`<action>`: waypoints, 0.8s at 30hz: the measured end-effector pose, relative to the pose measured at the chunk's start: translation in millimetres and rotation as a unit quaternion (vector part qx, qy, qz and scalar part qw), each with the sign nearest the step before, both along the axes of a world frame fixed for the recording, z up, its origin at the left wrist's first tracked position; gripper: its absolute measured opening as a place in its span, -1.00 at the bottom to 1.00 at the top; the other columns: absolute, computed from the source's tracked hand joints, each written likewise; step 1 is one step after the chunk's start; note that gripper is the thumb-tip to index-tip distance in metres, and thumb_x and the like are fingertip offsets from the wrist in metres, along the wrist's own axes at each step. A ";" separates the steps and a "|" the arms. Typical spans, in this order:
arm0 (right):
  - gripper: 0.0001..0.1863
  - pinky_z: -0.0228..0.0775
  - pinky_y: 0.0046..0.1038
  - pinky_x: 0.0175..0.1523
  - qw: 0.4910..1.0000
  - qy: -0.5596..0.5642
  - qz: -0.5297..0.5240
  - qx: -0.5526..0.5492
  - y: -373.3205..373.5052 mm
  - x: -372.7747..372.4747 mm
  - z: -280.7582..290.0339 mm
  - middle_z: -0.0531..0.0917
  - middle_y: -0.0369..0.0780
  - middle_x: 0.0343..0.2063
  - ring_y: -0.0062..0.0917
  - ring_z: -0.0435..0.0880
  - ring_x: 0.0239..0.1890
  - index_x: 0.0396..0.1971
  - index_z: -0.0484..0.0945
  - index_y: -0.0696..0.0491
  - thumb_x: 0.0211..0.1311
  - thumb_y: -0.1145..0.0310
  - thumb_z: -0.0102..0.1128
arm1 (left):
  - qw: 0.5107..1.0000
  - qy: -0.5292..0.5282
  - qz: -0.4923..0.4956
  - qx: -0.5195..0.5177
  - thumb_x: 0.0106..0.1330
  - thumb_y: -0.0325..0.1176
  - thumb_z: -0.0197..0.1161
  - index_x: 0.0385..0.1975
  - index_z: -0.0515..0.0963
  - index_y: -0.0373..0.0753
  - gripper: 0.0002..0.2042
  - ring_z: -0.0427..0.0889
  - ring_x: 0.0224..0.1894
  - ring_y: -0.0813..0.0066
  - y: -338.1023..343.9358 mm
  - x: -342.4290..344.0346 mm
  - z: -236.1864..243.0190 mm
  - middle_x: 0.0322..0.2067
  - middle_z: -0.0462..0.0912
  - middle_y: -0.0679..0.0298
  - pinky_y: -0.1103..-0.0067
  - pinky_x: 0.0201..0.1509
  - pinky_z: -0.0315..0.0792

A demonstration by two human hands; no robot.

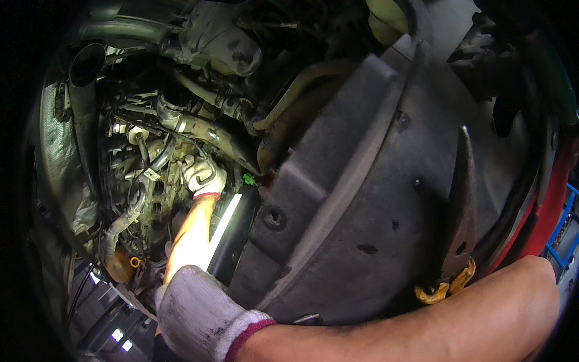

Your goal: The person works on a car engine with the hood open, using a flashlight to illuminate the engine bay. They use a wrench to loosen bolts and a pneumatic impact wrench to remove components. The person also uses a spray can on engine parts and handles various tools and engine components throughout the process.

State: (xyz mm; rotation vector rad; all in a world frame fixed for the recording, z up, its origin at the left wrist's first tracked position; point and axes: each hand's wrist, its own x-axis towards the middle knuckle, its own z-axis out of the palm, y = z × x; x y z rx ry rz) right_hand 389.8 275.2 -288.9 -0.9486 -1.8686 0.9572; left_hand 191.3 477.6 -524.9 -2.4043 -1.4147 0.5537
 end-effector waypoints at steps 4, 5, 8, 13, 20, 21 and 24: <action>-0.86 0.49 -0.39 -0.34 0.999 0.029 0.023 0.011 2.0 -13.2 -1.4 0.54 -0.23 -0.45 -0.40 0.62 -0.43 -0.39 0.58 0.02 0.08 0.33 0.13 | 0.999 0.026 0.023 0.002 0.27 -0.11 0.16 -0.44 0.56 -0.25 -0.71 0.65 -0.35 0.02 -5.1 -28.6 11.8 -0.49 0.68 0.09 0.25 -0.06 0.49; -0.86 0.49 -0.39 -0.34 1.000 0.022 0.014 0.009 2.5 -4.7 -2.2 0.54 -0.23 -0.45 -0.40 0.62 -0.43 -0.39 0.58 0.02 0.08 0.32 0.13 | 1.000 0.022 0.017 -0.003 0.26 -0.11 0.16 -0.44 0.56 -0.25 -0.70 0.66 -0.35 0.02 -2.7 -18.8 8.9 -0.49 0.68 0.09 0.25 -0.06 0.49; -0.86 0.49 -0.39 -0.34 1.000 0.010 -0.001 0.000 -0.3 -1.7 -0.8 0.54 -0.23 -0.45 -0.40 0.62 -0.43 -0.38 0.58 0.02 0.08 0.32 0.13 | 0.999 0.022 0.012 -0.021 0.26 -0.11 0.17 -0.43 0.57 -0.26 -0.70 0.66 -0.35 0.01 -1.8 -0.9 2.9 -0.49 0.68 0.09 0.25 -0.05 0.49; -0.86 0.49 -0.40 -0.35 1.000 0.011 0.001 0.001 -6.2 -5.7 5.2 0.54 -0.23 -0.45 -0.40 0.62 -0.44 -0.38 0.58 0.02 0.08 0.32 0.13 | 0.998 0.047 0.021 -0.047 0.24 -0.10 0.19 -0.42 0.57 -0.26 -0.69 0.66 -0.34 0.00 -1.2 -0.6 13.1 -0.48 0.69 0.09 0.25 -0.02 0.49; -0.85 0.49 -0.40 -0.36 1.000 0.022 0.017 -0.003 -2.2 -7.7 3.3 0.53 -0.23 -0.45 -0.41 0.62 -0.44 -0.38 0.58 0.02 0.07 0.32 0.13 | 0.995 -0.043 -0.081 0.047 0.08 0.00 0.34 0.04 0.56 -0.26 -0.42 0.53 0.11 0.00 -21.8 -56.9 16.7 -0.07 0.66 0.00 0.20 0.29 0.33; -0.85 0.49 -0.40 -0.36 1.000 0.020 0.017 -0.004 -2.2 -4.7 5.2 0.53 -0.23 -0.45 -0.41 0.62 -0.45 -0.38 0.58 0.02 0.07 0.32 0.13 | 0.995 -0.052 -0.070 0.048 0.08 0.02 0.34 0.06 0.55 -0.30 -0.39 0.53 0.10 -0.07 -21.4 -51.4 15.8 -0.09 0.65 -0.07 0.18 0.29 0.34; -0.85 0.49 -0.40 -0.37 1.000 0.018 0.023 -0.010 -1.1 -0.7 5.4 0.53 -0.23 -0.45 -0.41 0.62 -0.45 -0.37 0.57 0.02 0.07 0.32 0.13 | 0.998 -0.044 -0.048 0.026 0.07 -0.01 0.30 -0.11 0.59 -0.15 -0.55 0.57 0.04 0.06 -13.5 -45.3 17.4 -0.18 0.67 0.07 0.20 0.22 0.37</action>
